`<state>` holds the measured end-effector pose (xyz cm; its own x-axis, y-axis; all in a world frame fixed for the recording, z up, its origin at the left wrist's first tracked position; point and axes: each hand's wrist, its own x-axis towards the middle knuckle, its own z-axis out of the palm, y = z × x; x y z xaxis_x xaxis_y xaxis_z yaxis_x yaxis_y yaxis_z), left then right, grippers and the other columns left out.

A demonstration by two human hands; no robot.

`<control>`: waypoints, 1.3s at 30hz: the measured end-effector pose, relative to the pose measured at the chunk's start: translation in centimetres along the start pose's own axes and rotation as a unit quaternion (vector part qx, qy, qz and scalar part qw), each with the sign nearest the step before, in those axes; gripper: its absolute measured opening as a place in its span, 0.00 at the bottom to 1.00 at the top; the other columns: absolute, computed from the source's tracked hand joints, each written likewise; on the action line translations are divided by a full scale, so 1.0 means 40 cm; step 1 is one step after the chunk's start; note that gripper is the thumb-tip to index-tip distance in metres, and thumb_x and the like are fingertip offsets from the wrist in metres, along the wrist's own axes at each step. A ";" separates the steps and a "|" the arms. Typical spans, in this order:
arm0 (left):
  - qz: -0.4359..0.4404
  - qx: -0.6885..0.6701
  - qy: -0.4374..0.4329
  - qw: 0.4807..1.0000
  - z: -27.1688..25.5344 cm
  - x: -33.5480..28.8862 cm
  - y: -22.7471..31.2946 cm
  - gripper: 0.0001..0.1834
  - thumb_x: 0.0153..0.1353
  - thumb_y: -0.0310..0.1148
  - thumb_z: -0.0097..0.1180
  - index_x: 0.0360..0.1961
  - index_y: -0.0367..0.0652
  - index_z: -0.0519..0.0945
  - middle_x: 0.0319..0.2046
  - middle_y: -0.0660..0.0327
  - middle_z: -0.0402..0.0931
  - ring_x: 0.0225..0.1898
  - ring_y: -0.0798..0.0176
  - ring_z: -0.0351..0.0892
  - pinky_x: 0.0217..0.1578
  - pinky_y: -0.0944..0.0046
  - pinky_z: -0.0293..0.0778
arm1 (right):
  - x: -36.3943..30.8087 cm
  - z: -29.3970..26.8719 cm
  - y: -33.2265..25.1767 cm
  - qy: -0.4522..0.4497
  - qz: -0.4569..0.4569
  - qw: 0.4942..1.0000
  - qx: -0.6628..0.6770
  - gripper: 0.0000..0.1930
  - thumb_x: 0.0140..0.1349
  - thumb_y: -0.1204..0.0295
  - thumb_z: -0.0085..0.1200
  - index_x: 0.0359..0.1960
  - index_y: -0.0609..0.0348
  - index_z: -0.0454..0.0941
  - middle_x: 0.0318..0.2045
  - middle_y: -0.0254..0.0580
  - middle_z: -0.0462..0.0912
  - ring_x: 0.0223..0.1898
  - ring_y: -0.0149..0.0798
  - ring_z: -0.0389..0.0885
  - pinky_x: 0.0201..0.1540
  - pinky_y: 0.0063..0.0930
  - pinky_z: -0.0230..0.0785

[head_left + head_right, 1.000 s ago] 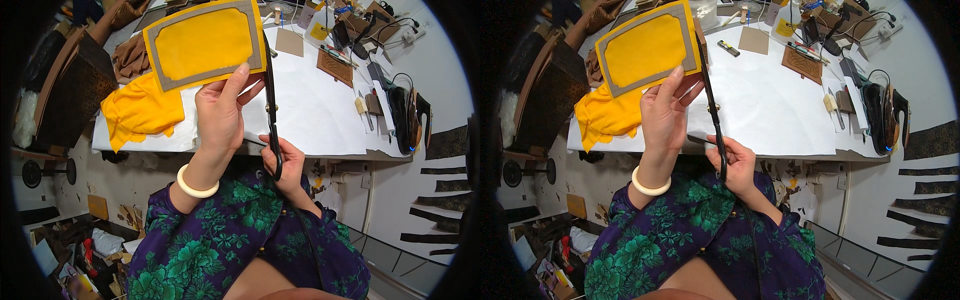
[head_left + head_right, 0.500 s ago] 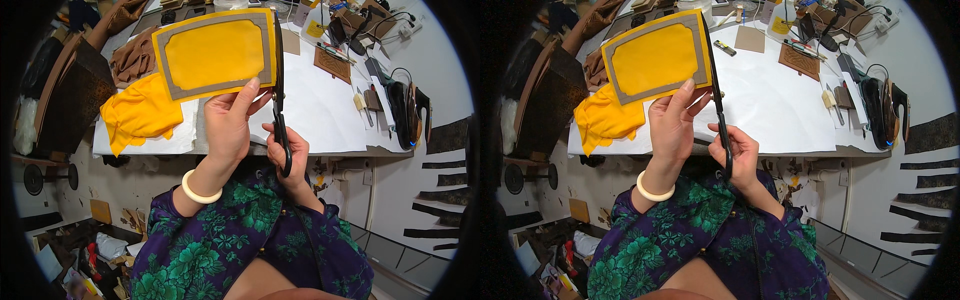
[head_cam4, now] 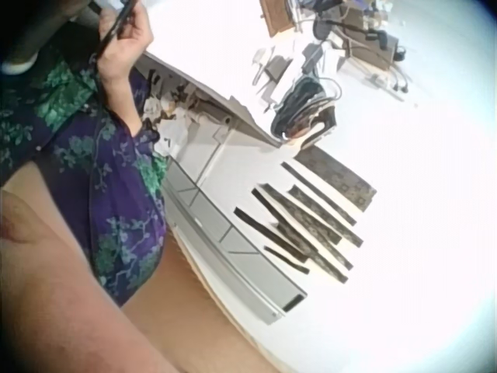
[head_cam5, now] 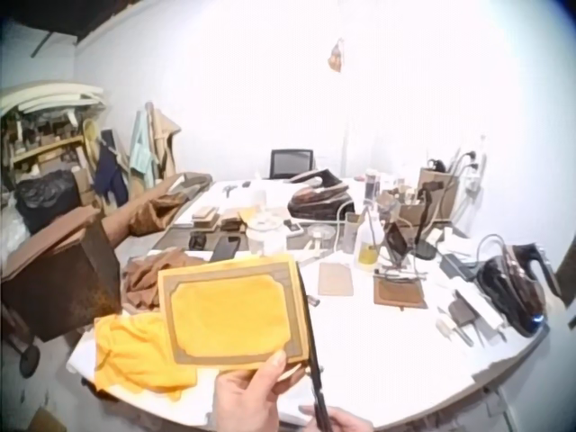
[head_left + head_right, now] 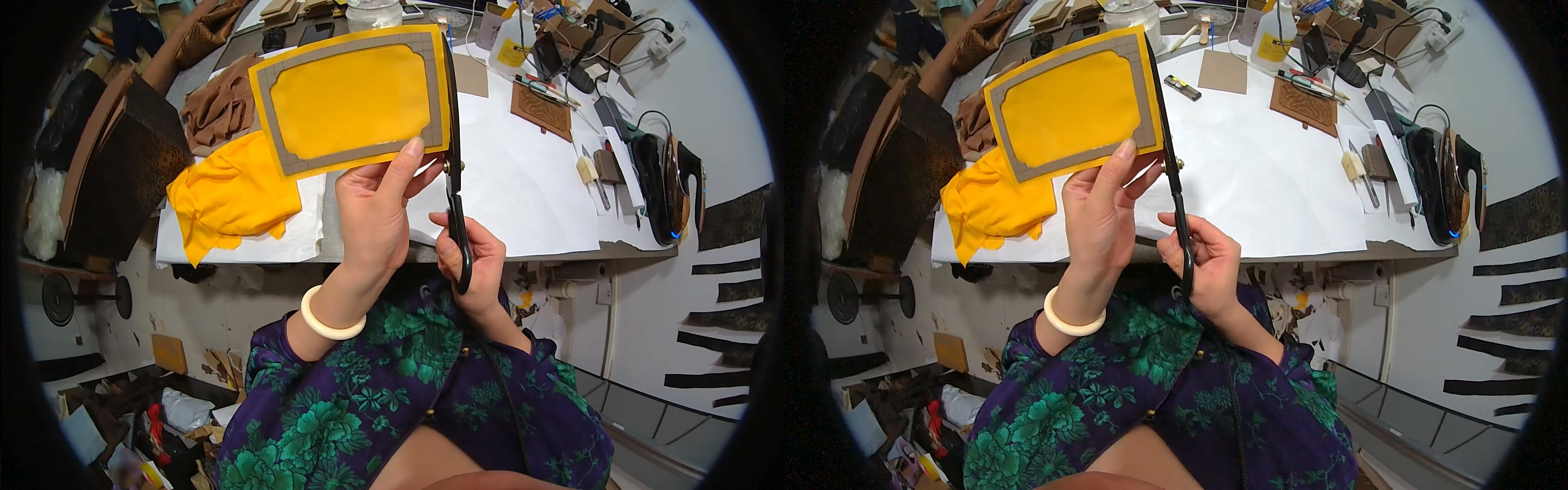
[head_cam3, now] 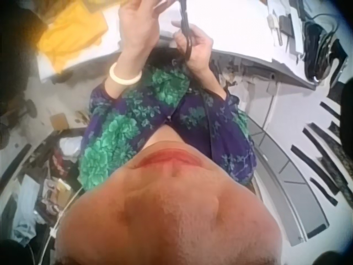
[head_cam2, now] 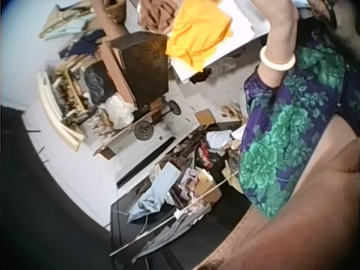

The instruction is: The person applies adhesive to a rectangular frame, places it on a yellow fabric, and uses an iron to press it. They then use scissors to cut the fabric around the frame, trim the edges, and iron the cut piece. Finally, they use a pen to mark the fabric.

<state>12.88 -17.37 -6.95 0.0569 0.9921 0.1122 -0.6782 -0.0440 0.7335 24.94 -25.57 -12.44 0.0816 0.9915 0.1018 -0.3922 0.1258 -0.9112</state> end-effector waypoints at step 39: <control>-0.064 0.004 -0.003 0.998 -0.011 -0.006 -0.032 0.14 0.74 0.32 0.53 0.51 0.31 0.80 0.47 0.51 0.84 0.52 0.53 0.85 0.58 0.54 0.80 | -0.019 -0.026 -0.036 0.064 -0.029 0.997 -0.044 0.22 0.62 0.76 0.68 0.57 0.73 0.78 0.30 0.23 0.75 0.30 0.17 0.72 0.33 0.12 0.62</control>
<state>13.42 -17.49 -8.21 0.1481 0.9888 0.0210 -0.6598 0.0829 0.7469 26.39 -26.56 -11.63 0.2200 0.9694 0.1090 -0.3023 0.1740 -0.9372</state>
